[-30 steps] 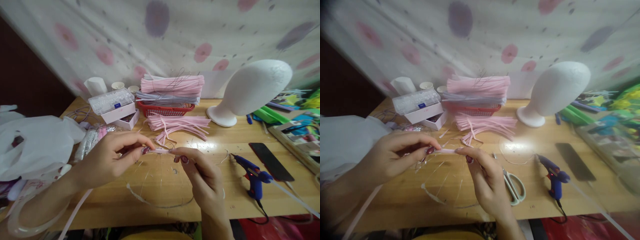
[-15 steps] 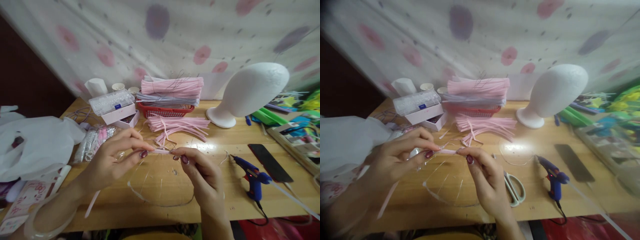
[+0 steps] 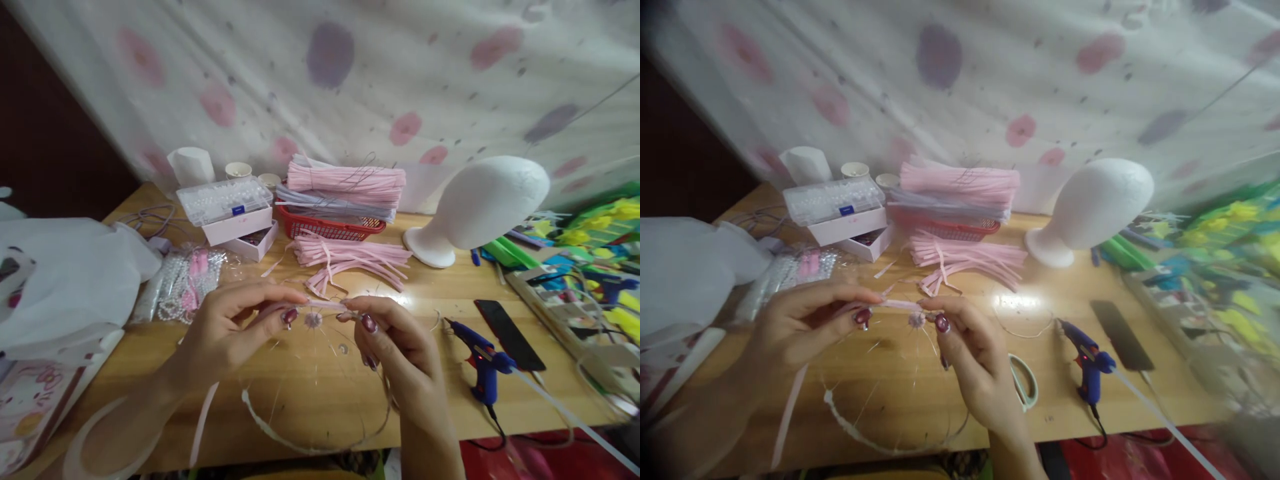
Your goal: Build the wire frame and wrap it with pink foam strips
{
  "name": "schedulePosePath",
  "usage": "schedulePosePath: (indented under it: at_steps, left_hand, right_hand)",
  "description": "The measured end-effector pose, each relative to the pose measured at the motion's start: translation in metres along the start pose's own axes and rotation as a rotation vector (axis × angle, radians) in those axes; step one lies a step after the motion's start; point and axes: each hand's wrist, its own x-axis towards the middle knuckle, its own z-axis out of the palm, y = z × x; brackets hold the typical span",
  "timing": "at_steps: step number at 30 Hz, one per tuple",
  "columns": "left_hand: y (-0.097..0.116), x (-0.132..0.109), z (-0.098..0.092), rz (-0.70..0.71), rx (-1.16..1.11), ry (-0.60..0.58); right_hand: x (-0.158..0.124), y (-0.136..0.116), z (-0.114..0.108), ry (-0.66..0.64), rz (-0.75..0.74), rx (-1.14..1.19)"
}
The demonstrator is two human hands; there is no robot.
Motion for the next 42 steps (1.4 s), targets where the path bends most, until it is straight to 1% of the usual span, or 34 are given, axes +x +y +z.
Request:
schedulePosePath:
  at_steps: [3, 8, 13, 16, 23, 27, 31, 35, 38, 42]
  left_hand:
    - [-0.001, 0.0, 0.0, -0.045, -0.055, -0.008]
    - [-0.004, 0.0, 0.0, -0.185, -0.116, -0.031]
    - [-0.009, 0.008, -0.001, -0.262, -0.188, -0.078]
    - [-0.01, 0.017, -0.002, -0.306, -0.179, -0.123]
    - [-0.01, 0.047, -0.002, -0.464, -0.215, -0.262]
    - [-0.014, 0.061, 0.002, -0.527, -0.265, -0.321]
    - [-0.017, 0.068, 0.006, -0.548, -0.312, -0.358]
    - [-0.015, 0.07, 0.007, -0.628, -0.327, -0.36]
    - [-0.013, 0.071, 0.009, -0.646, -0.282, -0.359]
    - [-0.013, 0.073, 0.011, -0.669, -0.208, -0.404]
  right_hand:
    - [0.0, 0.0, 0.003, 0.009, -0.006, -0.057]
    - [0.004, 0.0, 0.009, 0.035, -0.004, -0.23]
    - [0.008, 0.002, 0.012, 0.102, 0.063, -0.277]
    - [0.014, 0.007, 0.011, 0.135, 0.136, -0.218]
    - [0.029, 0.021, 0.002, 0.112, 0.298, 0.069]
    - [0.029, 0.027, -0.001, 0.14, 0.36, 0.109]
    - [0.028, 0.034, -0.003, 0.156, 0.393, 0.154]
    - [0.025, 0.044, -0.007, 0.095, 0.393, 0.185]
    - [0.021, 0.049, -0.01, 0.057, 0.375, 0.149]
    - [0.016, 0.05, -0.011, 0.076, 0.369, 0.107]
